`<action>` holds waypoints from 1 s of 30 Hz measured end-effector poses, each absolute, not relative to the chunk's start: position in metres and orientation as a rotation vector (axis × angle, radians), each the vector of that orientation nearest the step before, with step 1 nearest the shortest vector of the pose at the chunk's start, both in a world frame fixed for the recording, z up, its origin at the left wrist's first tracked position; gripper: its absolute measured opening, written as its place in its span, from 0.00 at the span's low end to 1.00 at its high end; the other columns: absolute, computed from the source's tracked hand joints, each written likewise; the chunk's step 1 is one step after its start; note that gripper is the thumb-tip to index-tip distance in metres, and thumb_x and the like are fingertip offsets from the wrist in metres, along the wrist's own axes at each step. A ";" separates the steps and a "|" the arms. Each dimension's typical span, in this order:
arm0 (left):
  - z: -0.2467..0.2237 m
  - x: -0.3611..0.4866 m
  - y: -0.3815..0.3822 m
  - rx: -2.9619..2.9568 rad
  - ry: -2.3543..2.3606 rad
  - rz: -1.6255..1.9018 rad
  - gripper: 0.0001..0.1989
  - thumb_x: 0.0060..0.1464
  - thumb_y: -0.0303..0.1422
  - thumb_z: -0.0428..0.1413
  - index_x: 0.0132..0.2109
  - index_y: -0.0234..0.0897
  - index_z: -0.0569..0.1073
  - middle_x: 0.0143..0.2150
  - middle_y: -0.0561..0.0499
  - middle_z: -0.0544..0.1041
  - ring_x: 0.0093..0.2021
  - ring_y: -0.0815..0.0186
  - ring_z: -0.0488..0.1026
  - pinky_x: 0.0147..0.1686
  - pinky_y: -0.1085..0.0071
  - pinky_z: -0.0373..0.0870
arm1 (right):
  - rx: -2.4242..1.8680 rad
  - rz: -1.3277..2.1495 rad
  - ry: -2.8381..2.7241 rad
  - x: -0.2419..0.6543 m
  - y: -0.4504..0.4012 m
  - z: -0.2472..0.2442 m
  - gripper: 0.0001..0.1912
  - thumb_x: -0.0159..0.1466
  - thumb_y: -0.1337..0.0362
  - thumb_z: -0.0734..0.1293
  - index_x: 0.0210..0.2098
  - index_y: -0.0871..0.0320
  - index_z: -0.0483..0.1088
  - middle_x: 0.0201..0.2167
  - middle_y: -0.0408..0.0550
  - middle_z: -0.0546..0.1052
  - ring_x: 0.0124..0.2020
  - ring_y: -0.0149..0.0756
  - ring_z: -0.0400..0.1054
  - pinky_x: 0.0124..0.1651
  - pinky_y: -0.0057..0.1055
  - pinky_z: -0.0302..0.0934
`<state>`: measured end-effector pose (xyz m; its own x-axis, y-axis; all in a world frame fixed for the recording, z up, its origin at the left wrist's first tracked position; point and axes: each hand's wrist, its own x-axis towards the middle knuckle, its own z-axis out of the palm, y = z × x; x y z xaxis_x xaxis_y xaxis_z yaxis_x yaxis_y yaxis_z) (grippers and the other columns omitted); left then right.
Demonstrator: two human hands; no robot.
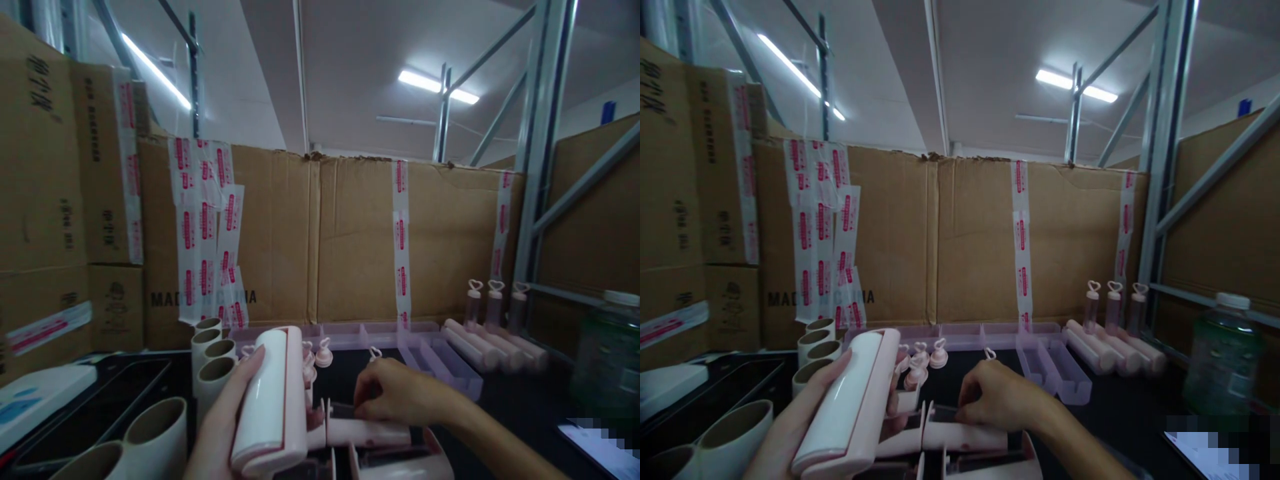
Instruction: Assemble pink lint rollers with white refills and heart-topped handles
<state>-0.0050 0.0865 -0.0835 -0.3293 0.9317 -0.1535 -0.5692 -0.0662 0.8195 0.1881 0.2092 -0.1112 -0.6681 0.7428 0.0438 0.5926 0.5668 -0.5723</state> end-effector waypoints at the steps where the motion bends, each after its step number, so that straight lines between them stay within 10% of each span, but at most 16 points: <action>1: -0.083 -0.005 0.086 0.506 1.021 1.656 0.19 0.58 0.38 0.57 0.50 0.27 0.76 0.32 0.38 0.82 0.25 0.52 0.80 0.25 0.58 0.79 | -1.114 0.771 -2.514 0.188 0.209 -0.111 0.09 0.54 0.66 0.70 0.34 0.60 0.81 0.26 0.45 0.80 0.26 0.31 0.69 0.26 0.24 0.55; 30: -0.088 0.000 0.084 0.568 1.143 1.532 0.20 0.53 0.36 0.64 0.52 0.36 0.74 0.28 0.47 0.82 0.24 0.57 0.80 0.22 0.65 0.78 | -1.048 0.621 -2.327 0.202 0.215 -0.136 0.15 0.65 0.55 0.66 0.40 0.59 0.79 0.32 0.48 0.81 0.31 0.35 0.71 0.32 0.29 0.58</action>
